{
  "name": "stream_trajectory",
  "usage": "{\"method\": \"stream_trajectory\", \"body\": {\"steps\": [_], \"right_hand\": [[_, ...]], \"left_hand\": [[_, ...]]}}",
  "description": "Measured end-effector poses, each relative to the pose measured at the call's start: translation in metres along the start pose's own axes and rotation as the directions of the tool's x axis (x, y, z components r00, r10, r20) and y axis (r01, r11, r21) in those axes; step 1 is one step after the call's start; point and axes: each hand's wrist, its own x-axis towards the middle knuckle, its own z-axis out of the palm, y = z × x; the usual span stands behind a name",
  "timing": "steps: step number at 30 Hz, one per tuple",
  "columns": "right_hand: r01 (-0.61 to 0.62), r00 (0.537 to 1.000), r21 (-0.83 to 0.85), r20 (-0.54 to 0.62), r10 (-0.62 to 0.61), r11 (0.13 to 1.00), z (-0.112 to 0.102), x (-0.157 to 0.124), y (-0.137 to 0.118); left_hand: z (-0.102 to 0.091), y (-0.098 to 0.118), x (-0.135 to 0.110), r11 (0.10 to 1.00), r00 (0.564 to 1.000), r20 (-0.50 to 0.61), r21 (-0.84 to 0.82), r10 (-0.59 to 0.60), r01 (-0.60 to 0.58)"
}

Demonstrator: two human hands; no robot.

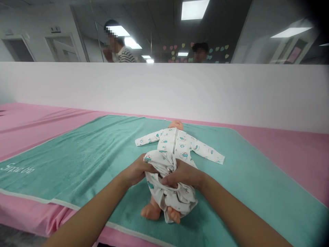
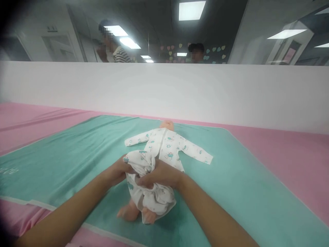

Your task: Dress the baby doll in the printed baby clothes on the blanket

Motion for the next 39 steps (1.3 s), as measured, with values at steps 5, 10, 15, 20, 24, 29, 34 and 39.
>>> {"method": "stream_trajectory", "body": {"steps": [5,10,15,20,24,29,34,39], "right_hand": [[0.051,0.991,0.1,-0.129,-0.037,0.994,0.0,0.002,0.007],[0.17,0.967,0.377,-0.24,-0.081,0.91,-0.004,0.004,0.015],[0.14,0.977,0.15,-0.18,-0.112,0.979,0.001,-0.002,0.006],[0.145,0.989,0.021,0.028,-0.146,0.989,0.009,-0.014,-0.005],[0.209,0.978,-0.03,-0.009,-0.209,0.978,0.006,-0.02,-0.007],[0.21,0.977,0.053,0.005,-0.211,0.976,0.005,-0.02,-0.005],[0.241,0.97,0.066,-0.047,-0.238,0.968,0.009,-0.017,0.0],[0.101,0.988,-0.106,-0.106,-0.112,0.989,0.009,-0.015,0.003]], "left_hand": [[0.005,0.0,-0.004,0.998,1.0,-0.014,-0.055,0.012,-0.013],[0.024,0.006,-0.013,1.0,1.0,0.013,-0.004,0.027,-0.027],[0.05,0.013,-0.03,0.84,0.941,-0.296,0.543,0.162,0.026],[0.078,0.013,-0.039,0.39,0.829,-0.325,0.91,0.456,0.143],[0.09,0.02,-0.038,0.484,0.883,-0.293,0.871,0.368,0.088],[0.083,0.024,-0.028,0.564,0.831,-0.432,0.805,0.349,0.182],[0.072,0.01,-0.015,0.155,0.784,-0.358,0.933,0.508,0.325],[0.062,0.017,-0.02,0.139,0.891,-0.362,0.931,0.274,0.336]]}}
